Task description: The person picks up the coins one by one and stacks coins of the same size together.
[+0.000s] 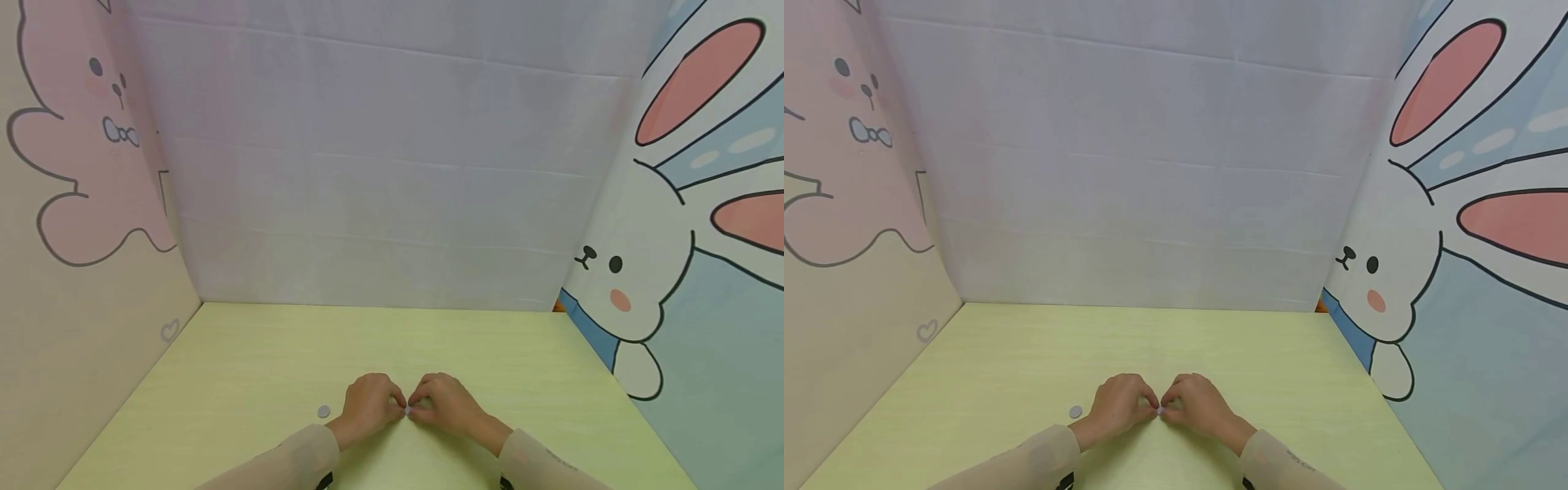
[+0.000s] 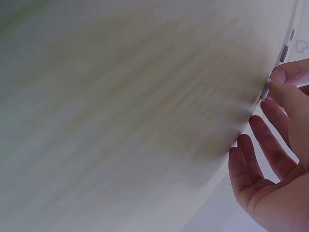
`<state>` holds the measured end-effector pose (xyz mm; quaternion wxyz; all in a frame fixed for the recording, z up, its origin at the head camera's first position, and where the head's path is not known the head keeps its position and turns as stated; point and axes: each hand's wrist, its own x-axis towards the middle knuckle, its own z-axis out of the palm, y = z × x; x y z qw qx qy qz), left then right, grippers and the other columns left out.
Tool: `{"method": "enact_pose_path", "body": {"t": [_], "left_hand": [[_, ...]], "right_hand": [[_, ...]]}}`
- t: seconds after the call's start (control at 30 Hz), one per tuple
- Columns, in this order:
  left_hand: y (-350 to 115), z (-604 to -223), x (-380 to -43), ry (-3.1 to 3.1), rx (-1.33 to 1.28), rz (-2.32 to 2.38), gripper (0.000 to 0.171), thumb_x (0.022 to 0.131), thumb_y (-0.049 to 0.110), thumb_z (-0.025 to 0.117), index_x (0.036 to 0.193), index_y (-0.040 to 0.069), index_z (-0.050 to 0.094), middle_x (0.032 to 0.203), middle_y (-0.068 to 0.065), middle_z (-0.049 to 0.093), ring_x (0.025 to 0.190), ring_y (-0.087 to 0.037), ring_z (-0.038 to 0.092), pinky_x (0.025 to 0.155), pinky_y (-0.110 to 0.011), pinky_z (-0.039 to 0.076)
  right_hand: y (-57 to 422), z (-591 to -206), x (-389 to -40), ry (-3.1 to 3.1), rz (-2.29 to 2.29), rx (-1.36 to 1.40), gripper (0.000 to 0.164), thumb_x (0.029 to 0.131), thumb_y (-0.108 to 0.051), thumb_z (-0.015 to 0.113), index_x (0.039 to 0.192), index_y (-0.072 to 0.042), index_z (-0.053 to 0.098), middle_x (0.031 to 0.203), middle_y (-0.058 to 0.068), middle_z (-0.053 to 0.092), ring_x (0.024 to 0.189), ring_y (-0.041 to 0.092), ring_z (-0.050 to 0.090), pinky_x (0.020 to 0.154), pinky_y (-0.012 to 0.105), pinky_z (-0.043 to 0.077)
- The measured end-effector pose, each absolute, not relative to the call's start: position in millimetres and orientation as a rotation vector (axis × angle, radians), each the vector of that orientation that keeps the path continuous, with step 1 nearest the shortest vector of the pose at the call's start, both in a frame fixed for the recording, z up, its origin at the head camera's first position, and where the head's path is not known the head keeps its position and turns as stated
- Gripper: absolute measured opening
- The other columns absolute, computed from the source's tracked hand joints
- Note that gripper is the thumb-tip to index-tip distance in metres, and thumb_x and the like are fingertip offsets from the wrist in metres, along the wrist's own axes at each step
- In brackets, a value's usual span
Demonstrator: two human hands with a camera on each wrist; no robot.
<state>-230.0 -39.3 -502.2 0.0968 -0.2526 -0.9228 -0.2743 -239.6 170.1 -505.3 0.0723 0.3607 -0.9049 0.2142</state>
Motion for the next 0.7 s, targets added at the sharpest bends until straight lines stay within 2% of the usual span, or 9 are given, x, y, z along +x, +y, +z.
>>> {"method": "enact_pose_path", "body": {"t": [0.43,0.7], "left_hand": [[-39.2,-502.9,-231.0,-2.742,-0.739,-0.813,0.012,0.078,0.024,0.096,0.075,0.025,0.085,0.092,0.007,0.080,0.079,-0.014,0.070,0.057,-0.025,0.053],[-39.9,-501.1,-230.3,-2.736,-0.747,-0.815,0.012,0.078,0.025,0.097,0.076,0.025,0.085,0.092,0.007,0.080,0.080,-0.015,0.071,0.057,-0.026,0.055]], "right_hand": [[171.4,-500.3,-238.3,-2.735,0.629,1.066,0.004,0.088,-0.017,0.088,0.089,-0.014,0.085,0.092,-0.006,0.076,0.088,0.008,0.069,0.081,0.031,0.060],[170.3,-498.3,-237.9,-2.741,0.635,1.052,0.004,0.088,-0.020,0.089,0.089,-0.017,0.085,0.091,-0.008,0.075,0.087,0.005,0.067,0.080,0.030,0.059]]}}
